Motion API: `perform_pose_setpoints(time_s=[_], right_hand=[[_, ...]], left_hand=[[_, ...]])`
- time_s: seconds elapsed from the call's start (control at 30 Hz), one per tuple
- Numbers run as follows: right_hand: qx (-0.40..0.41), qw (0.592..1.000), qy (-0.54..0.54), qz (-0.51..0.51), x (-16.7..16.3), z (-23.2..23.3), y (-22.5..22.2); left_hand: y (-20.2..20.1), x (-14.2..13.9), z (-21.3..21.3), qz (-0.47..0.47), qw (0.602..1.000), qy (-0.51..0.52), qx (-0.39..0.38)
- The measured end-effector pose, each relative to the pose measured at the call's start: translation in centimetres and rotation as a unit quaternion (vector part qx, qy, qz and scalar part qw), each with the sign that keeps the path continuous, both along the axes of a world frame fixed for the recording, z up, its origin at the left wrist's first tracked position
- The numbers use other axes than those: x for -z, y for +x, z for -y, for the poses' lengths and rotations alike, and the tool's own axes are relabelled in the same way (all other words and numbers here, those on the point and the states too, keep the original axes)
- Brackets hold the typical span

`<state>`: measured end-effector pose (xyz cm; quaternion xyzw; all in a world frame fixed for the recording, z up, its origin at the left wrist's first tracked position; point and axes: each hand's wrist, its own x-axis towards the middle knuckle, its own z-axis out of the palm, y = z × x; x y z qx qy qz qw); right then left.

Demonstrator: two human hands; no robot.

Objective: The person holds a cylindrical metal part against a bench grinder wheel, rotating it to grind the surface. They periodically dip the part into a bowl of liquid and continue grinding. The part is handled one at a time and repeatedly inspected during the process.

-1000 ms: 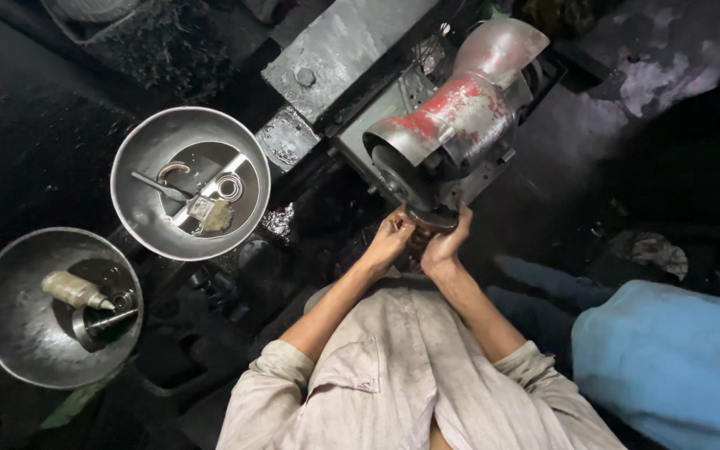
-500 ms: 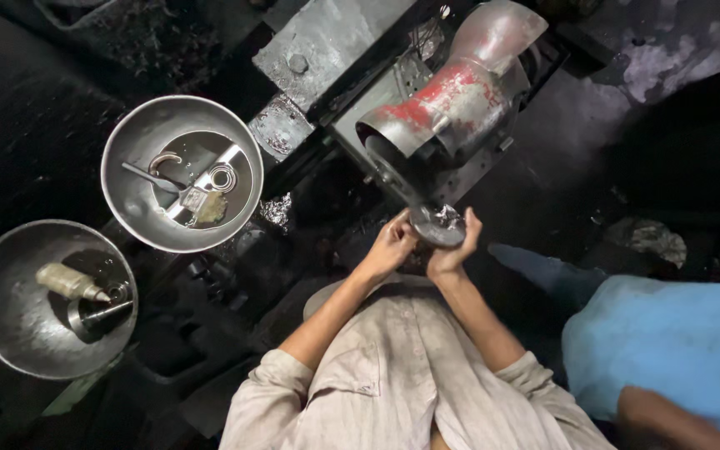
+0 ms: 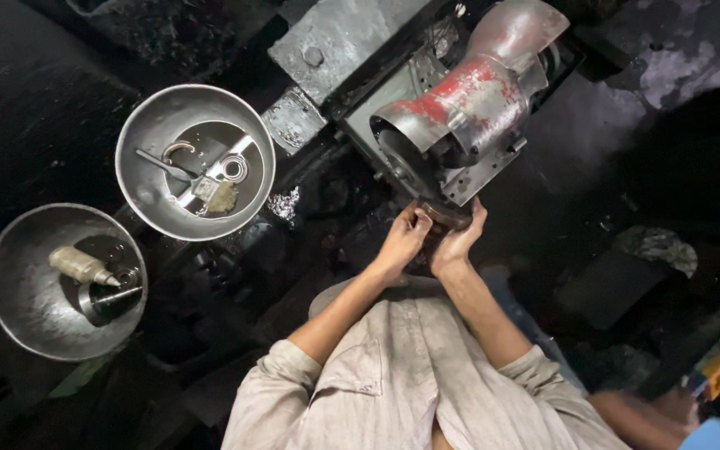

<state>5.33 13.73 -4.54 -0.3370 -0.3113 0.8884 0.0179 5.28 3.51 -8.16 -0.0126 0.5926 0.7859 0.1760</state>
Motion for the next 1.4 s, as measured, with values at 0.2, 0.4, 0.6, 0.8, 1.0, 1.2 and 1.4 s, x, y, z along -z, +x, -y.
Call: perform_pose_setpoints(time_s=[0.2, 0.4, 0.6, 0.8, 1.0, 1.2, 1.4], right_hand=[[0.010, 0.999, 0.045, 0.027, 2.1, 0.0, -1.0], [-0.008, 0.997, 0.055, 0.047, 2.7, -0.3, -1.8], [0.020, 0.994, 0.091, -0.053, 1.9, -0.5, -0.4], [-0.034, 0.992, 0.093, -0.081, 2.1, -2.4, 0.8], [-0.052, 0.993, 0.088, -0.060, 2.1, -3.3, 0.8], [-0.032, 0.994, 0.102, -0.027, 2.0, -2.3, 0.5], [-0.143, 0.982, 0.117, -0.044, 1.6, -1.7, 0.9]], left_hand=[[-0.7, 1.0, -0.3, -0.004, 0.999, -0.006, -0.032], [-2.1, 1.4, 0.2, -0.100, 0.995, 0.025, -0.016], [-1.2, 1.1, 1.4, -0.111, 0.993, -0.015, 0.048], [0.3, -1.1, 1.6, -0.172, 0.981, 0.079, 0.045], [0.6, 0.6, 0.9, -0.113, 0.986, 0.108, 0.056], [0.7, 2.0, 1.4, -0.078, 0.995, 0.041, 0.038], [1.4, 0.8, 2.8, -0.116, 0.991, 0.070, 0.020]])
